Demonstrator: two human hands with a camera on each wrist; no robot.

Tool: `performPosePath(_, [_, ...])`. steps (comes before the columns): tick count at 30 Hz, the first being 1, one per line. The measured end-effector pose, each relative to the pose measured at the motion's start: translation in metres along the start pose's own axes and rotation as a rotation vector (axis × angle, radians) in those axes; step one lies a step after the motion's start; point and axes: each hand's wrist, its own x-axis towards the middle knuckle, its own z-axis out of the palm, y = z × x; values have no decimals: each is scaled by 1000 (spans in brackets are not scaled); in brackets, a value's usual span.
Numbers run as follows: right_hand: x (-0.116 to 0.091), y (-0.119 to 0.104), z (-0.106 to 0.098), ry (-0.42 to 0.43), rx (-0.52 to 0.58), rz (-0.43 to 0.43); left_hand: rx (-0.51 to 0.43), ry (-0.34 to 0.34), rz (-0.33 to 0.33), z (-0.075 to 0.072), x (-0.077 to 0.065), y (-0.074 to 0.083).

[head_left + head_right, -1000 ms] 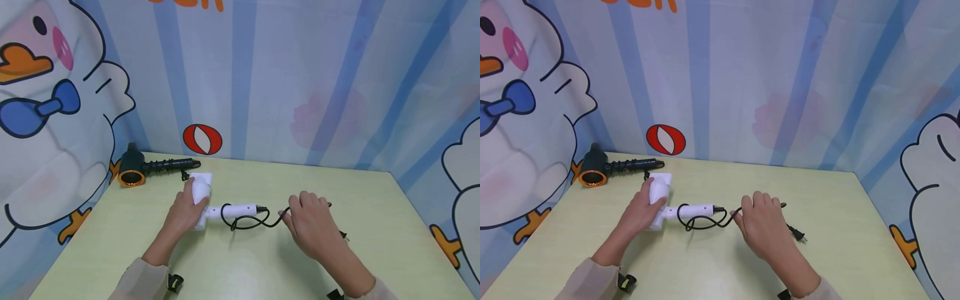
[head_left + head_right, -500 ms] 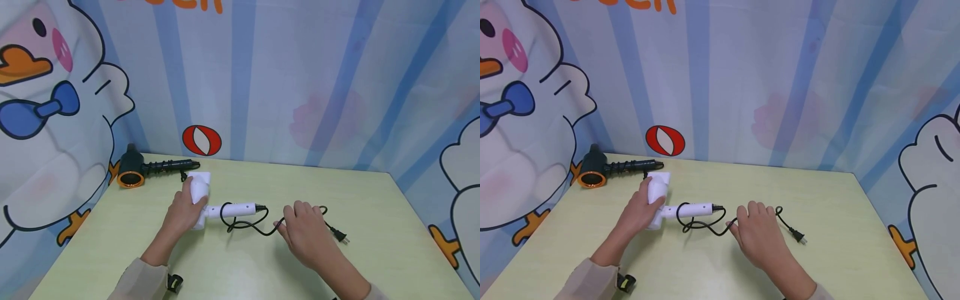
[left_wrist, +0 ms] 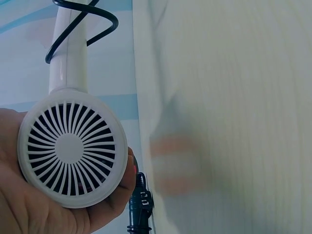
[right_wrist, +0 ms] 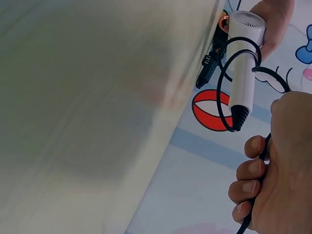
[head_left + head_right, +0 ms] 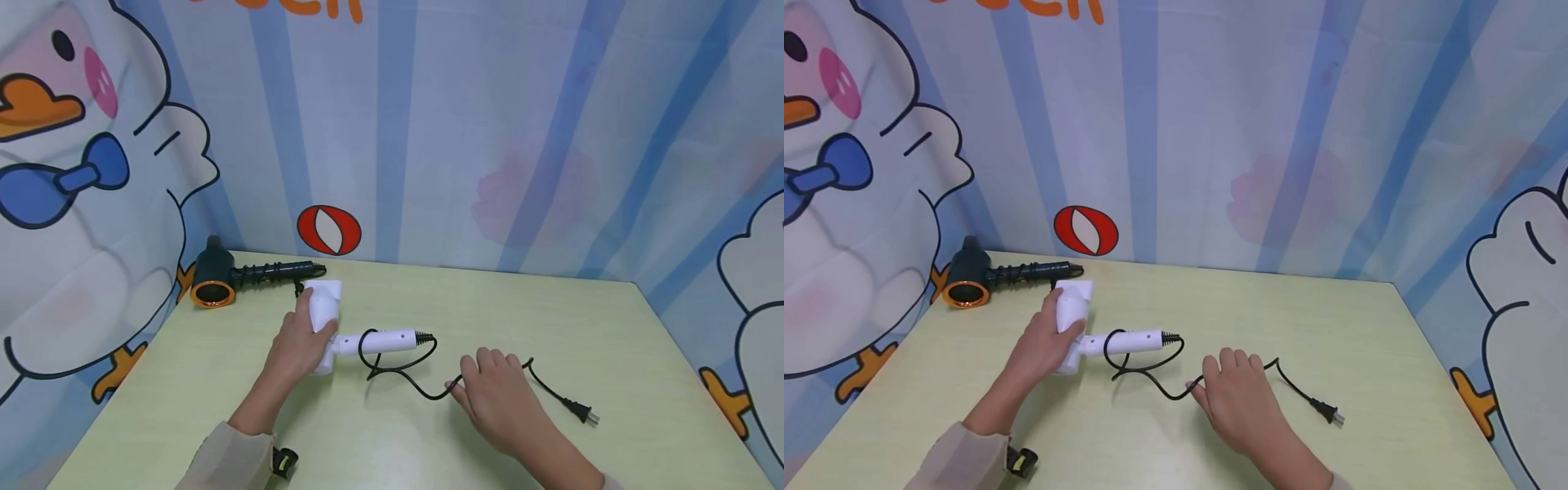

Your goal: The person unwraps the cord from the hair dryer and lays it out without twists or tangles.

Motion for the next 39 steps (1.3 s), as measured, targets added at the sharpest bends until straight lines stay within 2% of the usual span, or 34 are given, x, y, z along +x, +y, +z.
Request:
performPosePath(7, [0,3,10,-61,8,-21,5,2,-7,1,0,0])
performPosePath(22, [6,13,26,-54,-7,-62,-9,2,-10,-1,0,0])
performPosePath(39, [19,24,35,-136,41,-26,-35,1,2,-3,-3,5])
